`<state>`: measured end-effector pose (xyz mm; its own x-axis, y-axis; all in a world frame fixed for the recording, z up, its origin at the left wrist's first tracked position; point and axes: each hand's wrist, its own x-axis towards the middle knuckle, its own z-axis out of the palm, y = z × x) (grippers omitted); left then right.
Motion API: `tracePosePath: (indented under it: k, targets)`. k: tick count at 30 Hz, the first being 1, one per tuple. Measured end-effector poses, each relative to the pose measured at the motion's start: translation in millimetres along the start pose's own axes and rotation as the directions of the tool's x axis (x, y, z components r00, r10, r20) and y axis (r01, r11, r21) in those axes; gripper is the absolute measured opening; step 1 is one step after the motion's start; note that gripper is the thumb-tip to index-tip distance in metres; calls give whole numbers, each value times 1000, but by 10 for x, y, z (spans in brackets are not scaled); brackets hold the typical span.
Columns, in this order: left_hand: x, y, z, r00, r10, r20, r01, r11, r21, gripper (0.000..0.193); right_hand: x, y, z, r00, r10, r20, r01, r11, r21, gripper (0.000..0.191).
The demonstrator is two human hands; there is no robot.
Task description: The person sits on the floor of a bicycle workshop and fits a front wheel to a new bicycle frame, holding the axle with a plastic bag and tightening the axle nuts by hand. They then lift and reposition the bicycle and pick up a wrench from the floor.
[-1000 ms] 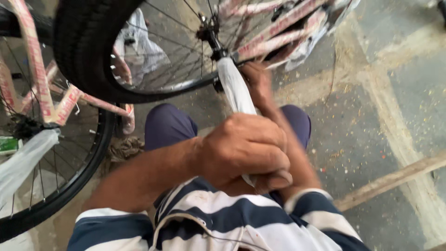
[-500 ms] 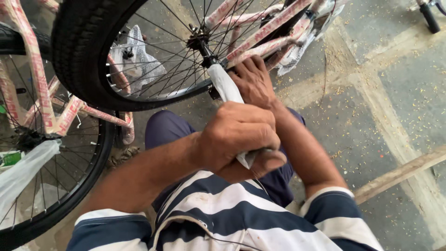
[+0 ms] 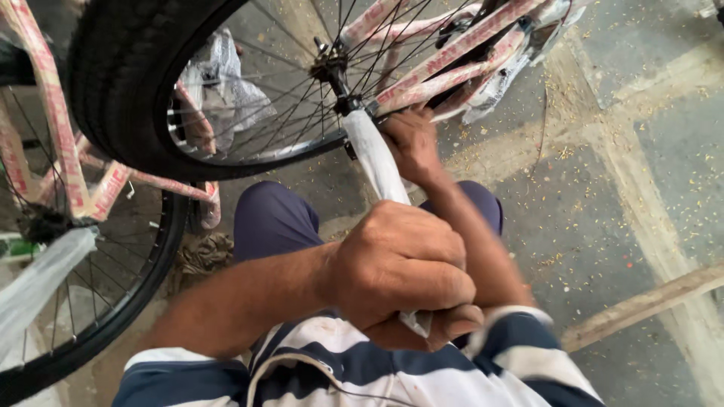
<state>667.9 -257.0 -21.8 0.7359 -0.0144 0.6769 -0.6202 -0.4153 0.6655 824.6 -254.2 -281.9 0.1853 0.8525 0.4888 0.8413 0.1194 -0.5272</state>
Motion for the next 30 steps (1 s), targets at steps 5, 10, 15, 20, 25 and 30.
tracePosePath:
  k: [5,10,15,20,25,30]
  targets:
    - [20,-13,-55,997,31,-68,-35,998,-50,16,-471,-394,481,970,228,83,-243,927,286,14]
    - [1,78,-114,998,32,-50,-27,994,107,15,-316,-209,132,955,277,110,-298,890,346,17]
    - [-32,37,-86,998,41,-45,-43,998,-37,14,116,-194,-423,972,-236,16,233,948,-218,20]
    - [-102,-18,-114,998,59,-19,-59,998,-27,13,348,-317,-376,992,-123,32,127,969,-212,19]
    - [-56,-75,-106,998,21,-58,-23,999,-26,11,262,-809,-317,855,512,77,-435,631,643,23]
    - [-33,25,-77,996,44,-81,-43,999,14,11,49,-1143,-806,777,571,263,-473,254,844,26]
